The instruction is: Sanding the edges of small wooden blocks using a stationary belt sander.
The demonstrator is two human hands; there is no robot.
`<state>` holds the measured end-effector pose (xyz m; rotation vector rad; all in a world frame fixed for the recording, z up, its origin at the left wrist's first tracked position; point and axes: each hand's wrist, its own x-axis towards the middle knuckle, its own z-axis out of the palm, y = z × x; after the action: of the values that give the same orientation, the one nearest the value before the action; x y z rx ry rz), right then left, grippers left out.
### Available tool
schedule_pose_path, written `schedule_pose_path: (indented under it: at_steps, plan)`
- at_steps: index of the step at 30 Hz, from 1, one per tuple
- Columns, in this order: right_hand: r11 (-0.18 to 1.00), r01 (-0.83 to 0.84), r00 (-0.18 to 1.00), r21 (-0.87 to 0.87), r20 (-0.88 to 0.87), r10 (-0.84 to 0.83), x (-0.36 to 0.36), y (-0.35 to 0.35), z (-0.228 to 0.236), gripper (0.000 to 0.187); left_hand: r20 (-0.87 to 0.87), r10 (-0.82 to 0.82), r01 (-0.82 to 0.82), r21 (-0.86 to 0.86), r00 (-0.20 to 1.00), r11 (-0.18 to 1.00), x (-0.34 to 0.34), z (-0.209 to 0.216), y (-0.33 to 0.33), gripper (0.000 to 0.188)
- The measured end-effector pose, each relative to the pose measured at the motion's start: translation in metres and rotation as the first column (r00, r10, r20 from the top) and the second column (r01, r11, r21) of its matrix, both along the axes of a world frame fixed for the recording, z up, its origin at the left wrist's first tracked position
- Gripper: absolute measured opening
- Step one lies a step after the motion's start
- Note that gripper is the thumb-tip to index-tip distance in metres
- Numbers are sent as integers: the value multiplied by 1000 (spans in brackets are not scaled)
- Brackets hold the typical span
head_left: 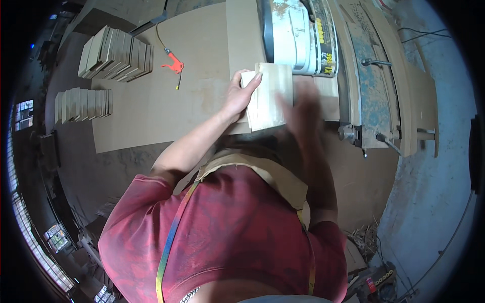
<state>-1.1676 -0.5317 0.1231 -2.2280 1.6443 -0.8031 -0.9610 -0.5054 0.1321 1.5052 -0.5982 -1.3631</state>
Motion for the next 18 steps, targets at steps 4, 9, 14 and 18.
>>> schedule_pose_path:
  at_steps: [4, 9, 14, 18]
  plan:
    - [999, -43, 995, 5, -85, 43, 45, 50, 30, 72, -55, 0, -1, -17, 998, 1000, 8, -14, 0, 49]
    - [984, -117, 990, -137, 63, 127, 51, 53, 28, 80, -225, -25, 28, 10, 974, 1000, 27, -20, 3, 51]
    - [990, -94, 972, -110, 206, 115, -16, 48, 10, 83, -189, -160, 163, -3, 969, 987, 42, -14, 8, 52]
    - [982, 154, 979, -112, -116, -167, -86, 42, -35, 71, -134, -236, 230, -60, 962, 971, 39, -10, 8, 52]
